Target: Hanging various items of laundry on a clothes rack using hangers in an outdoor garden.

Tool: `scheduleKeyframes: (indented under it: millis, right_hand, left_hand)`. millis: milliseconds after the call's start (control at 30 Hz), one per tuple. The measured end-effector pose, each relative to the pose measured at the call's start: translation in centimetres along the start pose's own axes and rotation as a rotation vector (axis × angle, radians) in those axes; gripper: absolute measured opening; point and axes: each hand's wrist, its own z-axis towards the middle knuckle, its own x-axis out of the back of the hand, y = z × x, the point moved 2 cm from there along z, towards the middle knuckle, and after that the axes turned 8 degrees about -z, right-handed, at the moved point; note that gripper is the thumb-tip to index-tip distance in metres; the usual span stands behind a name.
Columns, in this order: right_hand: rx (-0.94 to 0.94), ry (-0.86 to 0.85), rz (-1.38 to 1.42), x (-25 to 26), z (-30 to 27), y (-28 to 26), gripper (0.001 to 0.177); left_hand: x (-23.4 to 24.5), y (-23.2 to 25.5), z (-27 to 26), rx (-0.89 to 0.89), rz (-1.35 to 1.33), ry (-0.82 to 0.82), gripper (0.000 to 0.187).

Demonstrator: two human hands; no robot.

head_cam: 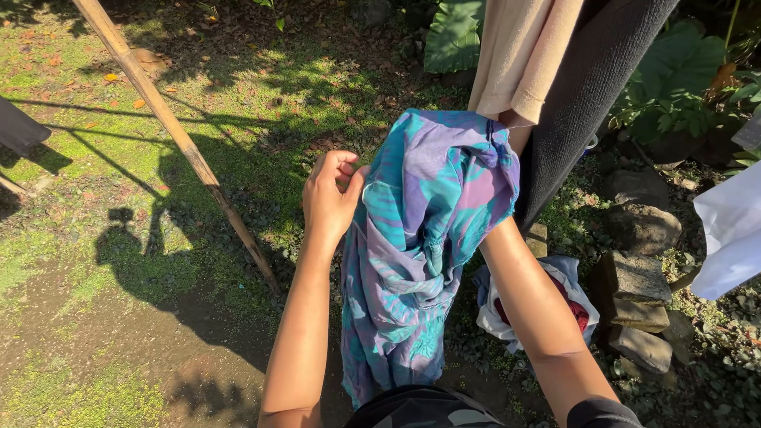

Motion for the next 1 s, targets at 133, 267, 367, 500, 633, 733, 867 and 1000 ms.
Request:
scheduleKeyframes:
  millis: [133, 267, 367, 500, 633, 733, 867, 1000]
  right_hand:
    - [0.161, 0.115, -0.401, 0.9, -0.2, 0.7, 0.069]
    - [0.314, 0.217, -0.797, 1.7, -0.9, 1.6, 0.076]
    - [0.23, 0.159, -0.686, 0.1, -0.6, 0.2, 0.078]
    - [-0.23, -0.115, 0.136, -0.7, 1.2, -2.8, 0.078]
    - [-0.575, -0.317, 0.769, -2.3, 1.8, -5.5, 0.078]
    - [0.539, -0.07, -0.501, -2.0, 1.7, -6.2, 0.079]
    - [0.093, -0.24, -0.069, -1.0, 1.1, -1.0, 0.064]
    - [0.137, -0.193, -0.234, -1.2, 1.1, 1.9, 0.059]
  left_hand:
    - [-0.1, 2.0, -1.7, 0.051, -0.147, 0.122, 0.023]
    - [-1.8, 3.3, -3.6, 0.079, -0.14, -0.361, 0.035]
    - [-3.2, 1.5, -4.9, 0.138, 0.077, -0.503, 0.045]
    - [-2.3, -0.3, -3.3, 0.44, -0.119, -0.226, 0.039]
    - [-1.5, 0.9, -1.2, 0.312, -0.33, -0.057, 0.034]
    - [-2.6, 1.2, -1.6, 0.015, -0.317, -0.232, 0.035]
    - [-3.1, -0.5, -1.9, 0.047, -0.289, -0.172, 0.03]
    - [-2.9, -2.4, -2.7, 0.486, -0.257, -0.236, 0.033]
